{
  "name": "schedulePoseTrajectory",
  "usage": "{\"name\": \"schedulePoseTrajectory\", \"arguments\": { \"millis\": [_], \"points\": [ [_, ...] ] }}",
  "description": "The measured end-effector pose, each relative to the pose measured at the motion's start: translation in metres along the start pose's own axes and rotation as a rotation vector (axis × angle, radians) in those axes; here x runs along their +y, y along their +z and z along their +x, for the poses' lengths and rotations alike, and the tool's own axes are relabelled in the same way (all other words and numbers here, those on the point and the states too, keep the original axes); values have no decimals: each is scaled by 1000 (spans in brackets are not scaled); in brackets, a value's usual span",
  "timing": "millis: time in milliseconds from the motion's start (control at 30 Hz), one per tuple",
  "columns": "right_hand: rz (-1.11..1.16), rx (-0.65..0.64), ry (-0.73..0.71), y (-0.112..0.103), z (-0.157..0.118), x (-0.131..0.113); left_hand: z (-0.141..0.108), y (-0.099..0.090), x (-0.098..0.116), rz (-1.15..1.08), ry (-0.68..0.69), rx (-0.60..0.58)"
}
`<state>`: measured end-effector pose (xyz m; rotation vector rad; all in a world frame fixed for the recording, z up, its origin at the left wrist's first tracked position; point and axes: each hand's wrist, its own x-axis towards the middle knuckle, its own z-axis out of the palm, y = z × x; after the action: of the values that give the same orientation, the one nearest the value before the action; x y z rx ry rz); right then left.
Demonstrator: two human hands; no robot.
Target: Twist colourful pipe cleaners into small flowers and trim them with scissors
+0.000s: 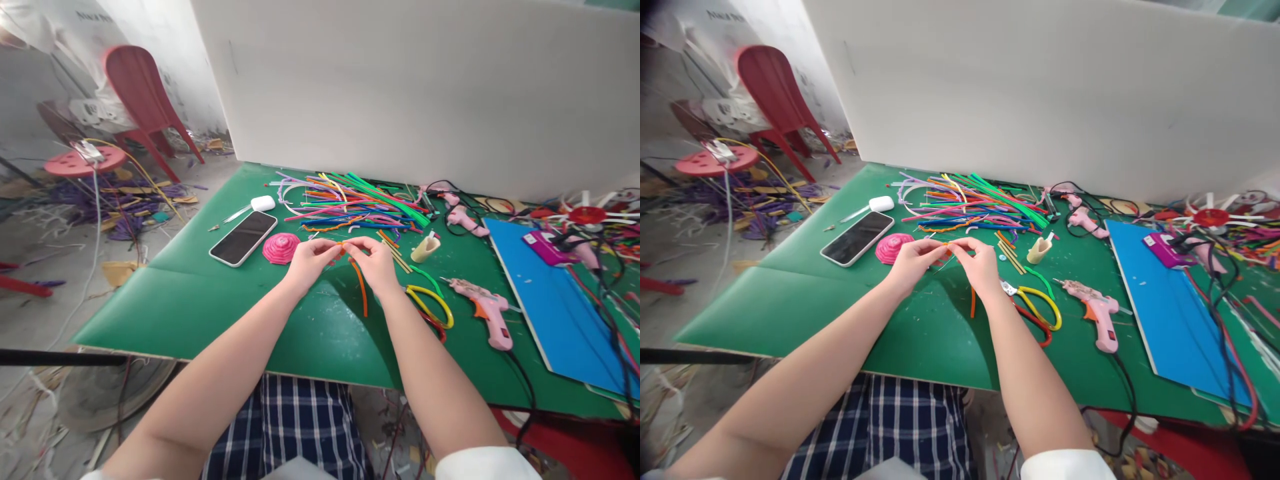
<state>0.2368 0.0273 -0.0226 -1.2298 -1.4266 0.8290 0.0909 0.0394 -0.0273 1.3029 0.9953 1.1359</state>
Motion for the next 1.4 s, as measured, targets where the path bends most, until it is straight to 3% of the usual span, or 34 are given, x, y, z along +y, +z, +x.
{"name": "schedulePoseTrajectory", "arguments": {
  "millis": [167, 433, 867, 1133, 1400],
  "points": [
    [30, 30, 18, 2, 1, 2, -2, 2, -1, -96, -4, -48],
    [33, -15, 49, 5, 1, 3, 0, 4, -5, -145, 22, 4],
    [367, -52, 395, 6, 0, -4, -1, 3, -6, -59, 152, -48],
    [249, -45, 258, 5, 2, 2, 0, 2, -5, -79, 121, -26],
    [315, -65, 264, 7, 2, 4, -1, 1, -3, -27, 214, -42]
  ]
}}
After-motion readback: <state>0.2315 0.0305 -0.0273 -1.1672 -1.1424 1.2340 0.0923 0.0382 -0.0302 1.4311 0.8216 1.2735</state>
